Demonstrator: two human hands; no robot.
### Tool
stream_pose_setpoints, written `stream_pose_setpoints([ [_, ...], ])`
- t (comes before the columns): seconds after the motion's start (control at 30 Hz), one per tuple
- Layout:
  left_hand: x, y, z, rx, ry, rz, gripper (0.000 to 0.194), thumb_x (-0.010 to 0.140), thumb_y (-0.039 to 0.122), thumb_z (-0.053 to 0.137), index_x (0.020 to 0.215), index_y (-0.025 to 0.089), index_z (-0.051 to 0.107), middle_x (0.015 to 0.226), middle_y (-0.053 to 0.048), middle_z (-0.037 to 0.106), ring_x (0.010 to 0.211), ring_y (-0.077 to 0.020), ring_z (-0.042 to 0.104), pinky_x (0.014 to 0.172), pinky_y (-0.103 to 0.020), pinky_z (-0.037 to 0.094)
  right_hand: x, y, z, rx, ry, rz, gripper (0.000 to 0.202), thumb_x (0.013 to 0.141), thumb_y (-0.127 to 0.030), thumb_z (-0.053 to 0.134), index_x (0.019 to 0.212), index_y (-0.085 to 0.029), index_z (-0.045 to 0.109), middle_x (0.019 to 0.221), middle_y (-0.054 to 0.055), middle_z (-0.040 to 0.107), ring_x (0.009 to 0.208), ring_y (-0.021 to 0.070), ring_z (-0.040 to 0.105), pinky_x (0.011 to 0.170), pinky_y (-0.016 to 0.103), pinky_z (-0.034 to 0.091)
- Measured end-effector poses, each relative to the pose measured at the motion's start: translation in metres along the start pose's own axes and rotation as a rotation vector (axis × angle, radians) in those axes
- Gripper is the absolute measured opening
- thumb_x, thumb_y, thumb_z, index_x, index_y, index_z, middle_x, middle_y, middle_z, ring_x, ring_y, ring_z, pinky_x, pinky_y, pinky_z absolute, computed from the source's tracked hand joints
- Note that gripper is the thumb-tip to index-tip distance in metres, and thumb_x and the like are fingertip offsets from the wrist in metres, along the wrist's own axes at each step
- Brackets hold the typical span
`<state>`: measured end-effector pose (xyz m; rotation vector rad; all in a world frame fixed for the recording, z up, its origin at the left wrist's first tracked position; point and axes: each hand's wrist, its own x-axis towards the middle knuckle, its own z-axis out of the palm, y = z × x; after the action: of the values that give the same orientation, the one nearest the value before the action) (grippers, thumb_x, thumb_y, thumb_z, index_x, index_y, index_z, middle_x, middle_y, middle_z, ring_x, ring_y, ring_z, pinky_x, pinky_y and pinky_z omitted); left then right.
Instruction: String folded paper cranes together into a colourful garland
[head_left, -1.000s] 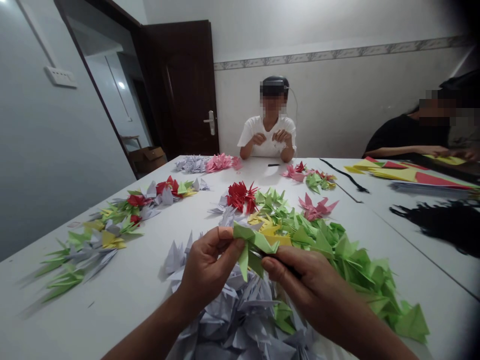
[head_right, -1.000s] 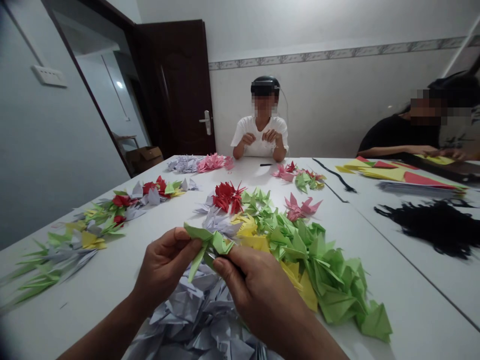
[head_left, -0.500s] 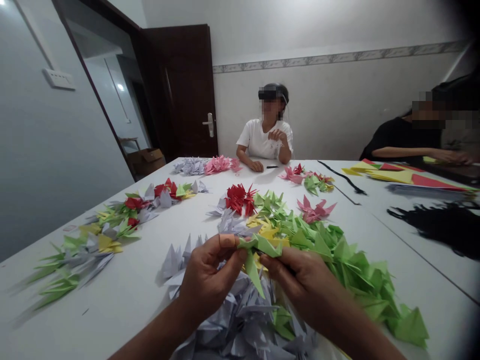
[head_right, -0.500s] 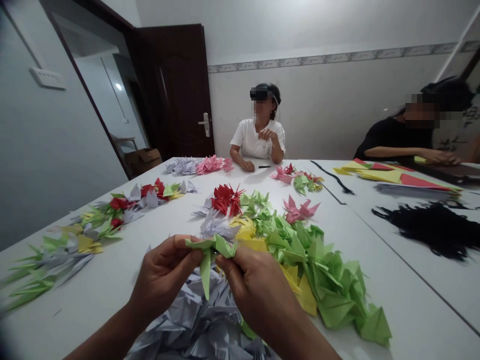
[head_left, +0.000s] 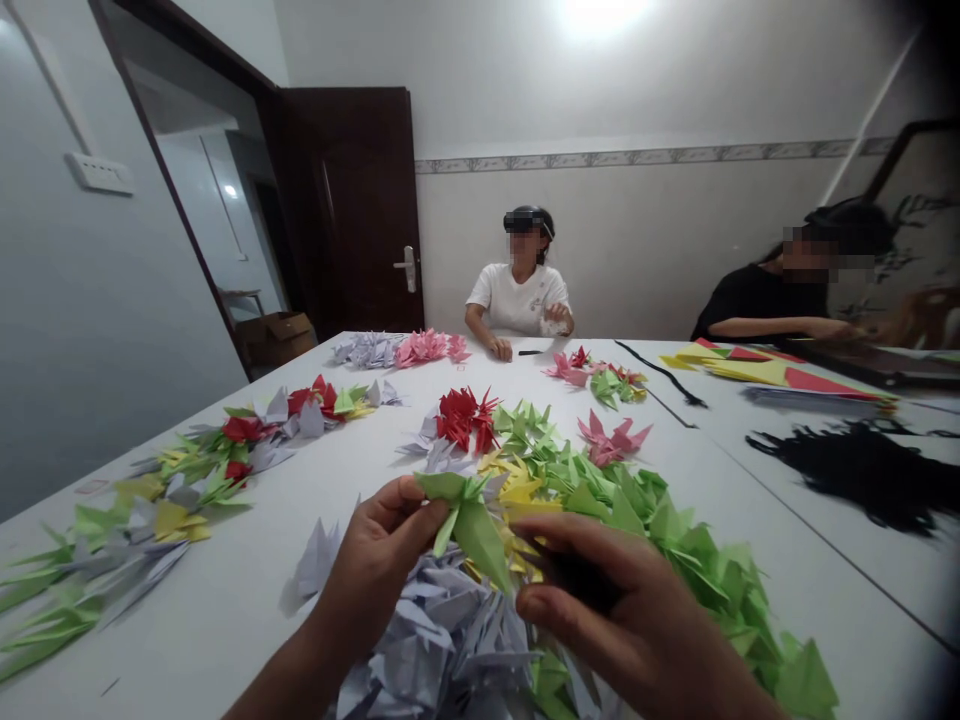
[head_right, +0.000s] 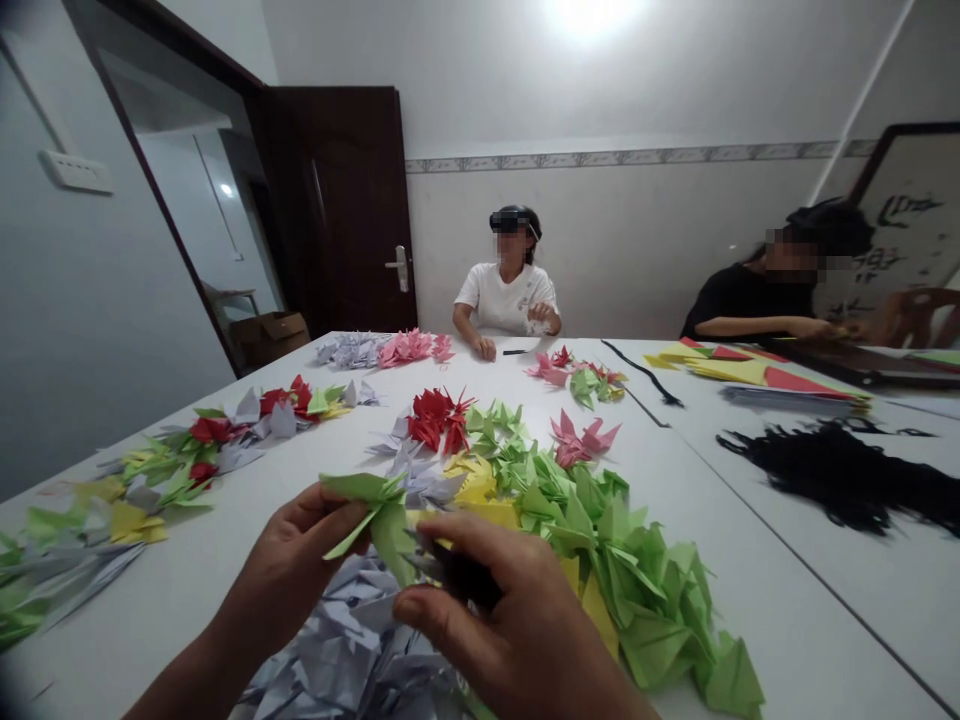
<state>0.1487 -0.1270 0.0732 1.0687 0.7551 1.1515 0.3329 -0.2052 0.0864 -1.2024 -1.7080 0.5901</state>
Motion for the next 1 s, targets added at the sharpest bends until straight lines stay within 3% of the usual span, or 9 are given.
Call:
stream_pose_setpoints([
  [0.1,-0.001,-0.004,0.0,-0.062,-0.11,-0.16,0.024,0.064,0.032,0.082,0.075,0.015,0.069,0.068,0.0,0.066,0.056,-0.0085,0.056,0.055,-0.019,0.046,0.001,0.008,0.002,0.14,0.028,0.041,0.039,0.081,-0.026,0.061,0.12,-0.023,0.062,0.068,-0.003,0.054,0.055,0.0102,0.047,0.049,0.021,0.039],
  [0.17,-0.004,-0.007,0.003,-0.044,-0.186,-0.18,0.023,0.067,0.032,0.08,0.075,0.014,0.069,0.065,-0.001,0.065,0.054,-0.0079,0.055,0.052,-0.019,0.044,0.003,0.012,0.005,0.193,0.012,0.048,0.043,0.079,-0.022,0.061,0.123,-0.022,0.06,0.066,-0.004,0.048,0.054,0.0091,0.042,0.048,0.02,0.035],
  [0.33,-0.011,-0.007,0.011,0.074,-0.341,-0.122,0.019,0.075,0.031,0.074,0.072,0.013,0.069,0.059,-0.002,0.066,0.054,-0.0081,0.058,0.053,-0.017,0.042,0.007,0.016,0.009,0.203,-0.068,0.04,0.012,0.081,-0.019,0.06,0.09,-0.018,0.068,0.065,-0.003,0.05,0.057,0.0095,0.041,0.051,0.022,0.034],
  [0.5,-0.011,-0.004,0.011,0.061,-0.413,-0.089,0.022,0.072,0.028,0.076,0.089,0.017,0.069,0.072,-0.004,0.071,0.064,-0.0108,0.063,0.057,-0.017,0.045,0.012,0.02,0.009,0.169,0.006,0.124,0.01,0.081,-0.025,0.061,0.079,-0.016,0.064,0.062,-0.002,0.049,0.056,0.0106,0.041,0.05,0.023,0.033],
  [0.63,-0.009,-0.005,0.012,0.059,-0.367,-0.022,0.022,0.072,0.028,0.077,0.088,0.016,0.068,0.072,-0.002,0.069,0.064,-0.0099,0.062,0.056,-0.016,0.045,0.016,0.02,0.009,0.22,-0.001,0.154,0.013,0.078,-0.029,0.064,0.078,-0.015,0.064,0.059,-0.004,0.044,0.053,0.0096,0.039,0.048,0.022,0.032],
  [0.8,-0.01,-0.003,0.01,0.11,-0.31,0.013,0.017,0.074,0.028,0.076,0.084,0.015,0.069,0.07,-0.001,0.068,0.064,-0.0088,0.06,0.06,-0.017,0.048,0.015,0.021,0.007,0.364,0.105,0.206,0.026,0.077,-0.038,0.069,0.09,-0.016,0.065,0.055,-0.007,0.038,0.05,0.0091,0.035,0.045,0.021,0.03],
  [0.9,-0.013,-0.004,0.009,0.189,-0.331,0.057,0.015,0.079,0.028,0.071,0.088,0.016,0.069,0.079,-0.003,0.069,0.075,-0.0119,0.063,0.07,-0.021,0.05,0.014,0.019,0.008,0.383,0.035,0.219,0.026,0.073,-0.034,0.072,0.09,-0.015,0.064,0.055,-0.008,0.035,0.049,0.0079,0.031,0.044,0.02,0.027],
  [1.0,-0.016,-0.005,0.007,0.301,-0.361,0.083,0.018,0.082,0.029,0.068,0.093,0.015,0.069,0.085,-0.006,0.07,0.079,-0.0148,0.063,0.074,-0.024,0.05,0.015,0.016,0.01,0.297,-0.049,0.173,0.015,0.077,-0.029,0.065,0.075,-0.015,0.061,0.057,-0.006,0.034,0.051,0.0081,0.03,0.045,0.02,0.026],
])
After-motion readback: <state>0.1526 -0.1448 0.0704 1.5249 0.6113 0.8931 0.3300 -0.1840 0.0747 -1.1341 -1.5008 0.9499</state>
